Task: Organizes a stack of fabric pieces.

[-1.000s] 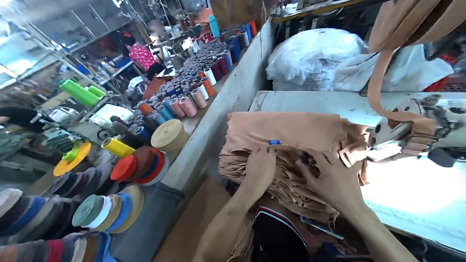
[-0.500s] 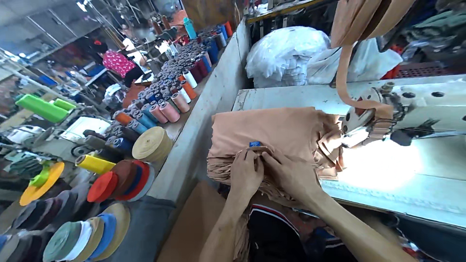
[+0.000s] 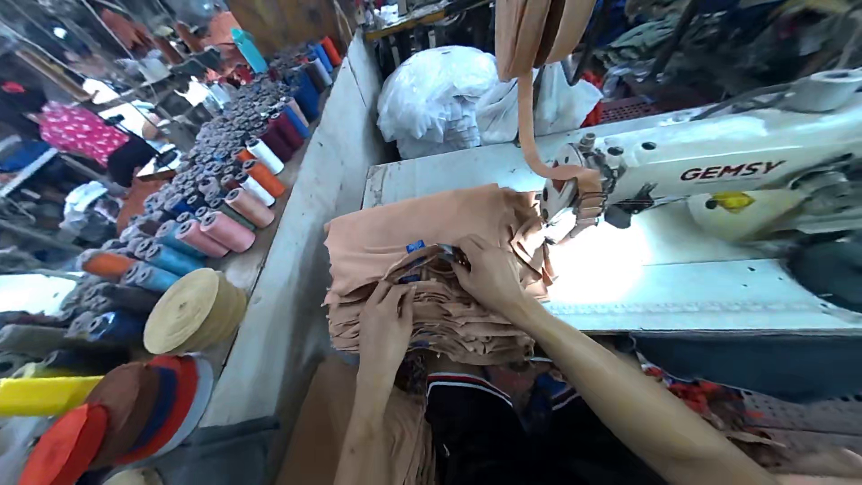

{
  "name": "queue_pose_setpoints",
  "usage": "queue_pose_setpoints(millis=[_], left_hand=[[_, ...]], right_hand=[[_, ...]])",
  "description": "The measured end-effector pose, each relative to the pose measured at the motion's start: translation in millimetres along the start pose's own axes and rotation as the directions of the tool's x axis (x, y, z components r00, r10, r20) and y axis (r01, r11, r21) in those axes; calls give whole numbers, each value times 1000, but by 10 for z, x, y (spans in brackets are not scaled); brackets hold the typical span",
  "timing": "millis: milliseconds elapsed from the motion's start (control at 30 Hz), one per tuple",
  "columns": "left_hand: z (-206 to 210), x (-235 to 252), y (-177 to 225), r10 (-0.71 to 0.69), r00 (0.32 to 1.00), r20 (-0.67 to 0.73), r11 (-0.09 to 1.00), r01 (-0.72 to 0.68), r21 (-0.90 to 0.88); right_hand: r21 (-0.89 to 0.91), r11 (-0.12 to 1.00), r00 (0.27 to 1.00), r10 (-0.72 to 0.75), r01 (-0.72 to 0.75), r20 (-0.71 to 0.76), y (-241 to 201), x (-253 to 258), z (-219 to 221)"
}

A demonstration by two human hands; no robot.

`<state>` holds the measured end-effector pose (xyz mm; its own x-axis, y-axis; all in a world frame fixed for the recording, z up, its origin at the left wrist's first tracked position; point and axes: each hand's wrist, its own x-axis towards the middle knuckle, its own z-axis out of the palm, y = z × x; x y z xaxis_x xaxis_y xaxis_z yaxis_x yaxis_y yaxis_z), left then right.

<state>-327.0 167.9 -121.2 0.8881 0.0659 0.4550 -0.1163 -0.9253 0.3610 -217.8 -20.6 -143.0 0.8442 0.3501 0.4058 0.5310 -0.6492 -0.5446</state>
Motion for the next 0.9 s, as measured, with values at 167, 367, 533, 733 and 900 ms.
queue_pose_setpoints(millis=[167,367,533,733,900], left_hand=[[-58,242,182,47,970,237,991,-75,114],[-84,623,421,-115,780,615,953,-88,289],[-52,665,355,63,763,644,949,-246,198],[-6,584,145,221,792,569,936,-336,103],[-63,410,42,223,918,329,970,-241,16]], right_hand=[[-41,995,991,99,-96,95,44,-40,148],[7,998,984,66,-68,163,108,-57,66],[88,988,968,101,-124,231,131,-162,-226],[94,995,980,-59,41,189,-14,-417,-382],[89,994,960,-91,70,264,-122,-399,-398]])
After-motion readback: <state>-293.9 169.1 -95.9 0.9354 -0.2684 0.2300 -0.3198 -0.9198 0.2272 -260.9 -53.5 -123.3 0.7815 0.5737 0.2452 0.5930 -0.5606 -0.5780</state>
